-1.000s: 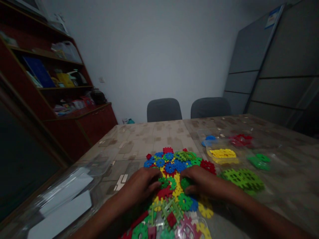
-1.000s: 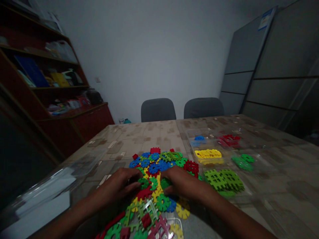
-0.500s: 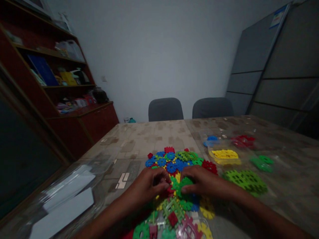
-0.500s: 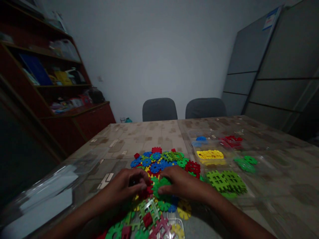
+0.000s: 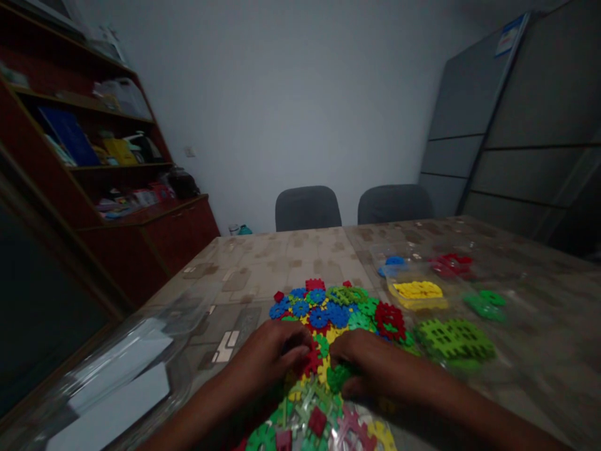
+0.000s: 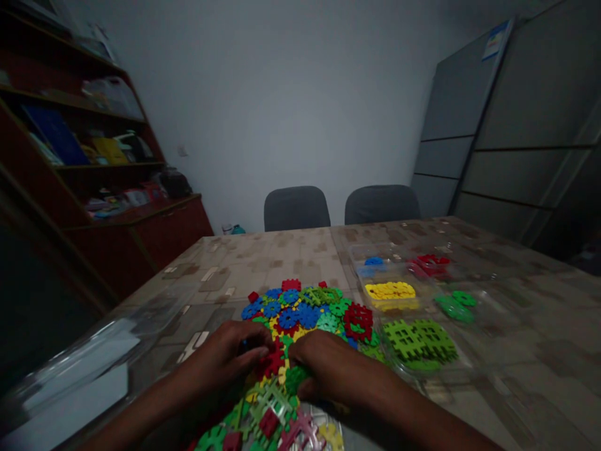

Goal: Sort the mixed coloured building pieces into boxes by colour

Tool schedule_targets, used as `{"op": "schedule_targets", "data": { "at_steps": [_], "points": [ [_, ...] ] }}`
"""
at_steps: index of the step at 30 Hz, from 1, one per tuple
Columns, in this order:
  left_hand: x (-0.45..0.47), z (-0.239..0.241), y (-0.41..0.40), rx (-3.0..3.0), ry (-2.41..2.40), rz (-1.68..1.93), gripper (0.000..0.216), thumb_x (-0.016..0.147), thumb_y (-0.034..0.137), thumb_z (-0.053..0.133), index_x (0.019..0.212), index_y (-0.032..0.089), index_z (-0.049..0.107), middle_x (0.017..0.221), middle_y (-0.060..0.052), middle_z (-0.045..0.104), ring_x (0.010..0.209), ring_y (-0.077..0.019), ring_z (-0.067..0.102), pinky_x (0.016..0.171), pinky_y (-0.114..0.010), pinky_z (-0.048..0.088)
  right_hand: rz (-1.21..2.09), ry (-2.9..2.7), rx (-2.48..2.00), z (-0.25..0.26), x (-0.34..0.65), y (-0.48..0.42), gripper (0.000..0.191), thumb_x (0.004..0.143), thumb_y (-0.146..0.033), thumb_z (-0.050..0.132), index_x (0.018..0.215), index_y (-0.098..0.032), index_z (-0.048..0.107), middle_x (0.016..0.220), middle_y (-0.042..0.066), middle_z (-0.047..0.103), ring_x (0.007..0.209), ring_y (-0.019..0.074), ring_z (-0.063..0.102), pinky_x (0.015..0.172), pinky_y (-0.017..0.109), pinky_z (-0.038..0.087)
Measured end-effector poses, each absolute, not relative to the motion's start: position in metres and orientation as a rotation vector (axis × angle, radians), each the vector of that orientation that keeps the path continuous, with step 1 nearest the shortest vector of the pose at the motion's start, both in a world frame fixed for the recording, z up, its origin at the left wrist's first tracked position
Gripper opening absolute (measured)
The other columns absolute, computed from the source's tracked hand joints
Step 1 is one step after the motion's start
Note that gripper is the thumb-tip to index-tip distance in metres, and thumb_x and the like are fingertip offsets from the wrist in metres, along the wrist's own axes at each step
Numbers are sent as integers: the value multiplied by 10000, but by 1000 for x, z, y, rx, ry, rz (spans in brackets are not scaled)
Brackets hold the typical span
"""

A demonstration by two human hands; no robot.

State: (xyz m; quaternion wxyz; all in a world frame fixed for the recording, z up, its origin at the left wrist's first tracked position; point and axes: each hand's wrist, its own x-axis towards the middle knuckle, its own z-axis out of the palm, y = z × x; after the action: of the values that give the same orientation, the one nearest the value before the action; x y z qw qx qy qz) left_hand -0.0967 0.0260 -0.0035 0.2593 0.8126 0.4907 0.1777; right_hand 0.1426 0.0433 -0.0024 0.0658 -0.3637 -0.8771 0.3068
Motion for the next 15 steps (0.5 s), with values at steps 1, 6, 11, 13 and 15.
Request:
{"op": "schedule_targets", "data": {
  "at_steps": [1, 6, 11, 13, 15],
  "points": [
    [-97, -4, 26, 2214, 1344, 471, 127, 898, 215, 563, 867, 191, 683, 813, 0, 701, 743, -157, 622, 668, -234, 404, 913, -2640, -1070, 0, 144, 45, 291, 734, -132, 795, 1003, -198, 705, 1056, 57, 697, 980, 229, 621, 822, 309, 452],
    [-99, -5, 28, 2245, 1351, 406, 144, 920, 228, 544, 897, 202, 684, 853, -6, 712, 766, -164, 634, 689, -248, 415, 774, -2637, -1051, 25, 156, 53, 211, 776, -157, 780, 957, -203, 683, 999, 40, 703, 934, 206, 624, 768, 279, 430],
    [-106, -5, 30, 2268, 1343, 377, 179, 952, 264, 513, 945, 219, 687, 904, -11, 719, 817, -173, 645, 702, -255, 419, 512, -2573, -1164, 53, 190, 73, 58, 846, -212, 704, 872, -193, 655, 875, 37, 696, 810, 196, 629, 677, 268, 418],
    [-109, -6, 32, 2282, 1351, 371, 185, 955, 268, 505, 930, 216, 680, 884, -9, 712, 790, -168, 638, 682, -251, 412, 409, -2527, -1197, 59, 218, 90, 66, 880, -260, 650, 892, -196, 660, 865, 43, 700, 790, 206, 636, 674, 282, 433],
    [-112, -6, 34, 2295, 1359, 370, 187, 949, 265, 503, 891, 207, 670, 842, -3, 701, 739, -158, 621, 655, -244, 402, 301, -2414, -1244, 61, 257, 109, 171, 882, -324, 626, 987, -199, 676, 954, 70, 718, 850, 238, 653, 731, 319, 466]
  ]
}}
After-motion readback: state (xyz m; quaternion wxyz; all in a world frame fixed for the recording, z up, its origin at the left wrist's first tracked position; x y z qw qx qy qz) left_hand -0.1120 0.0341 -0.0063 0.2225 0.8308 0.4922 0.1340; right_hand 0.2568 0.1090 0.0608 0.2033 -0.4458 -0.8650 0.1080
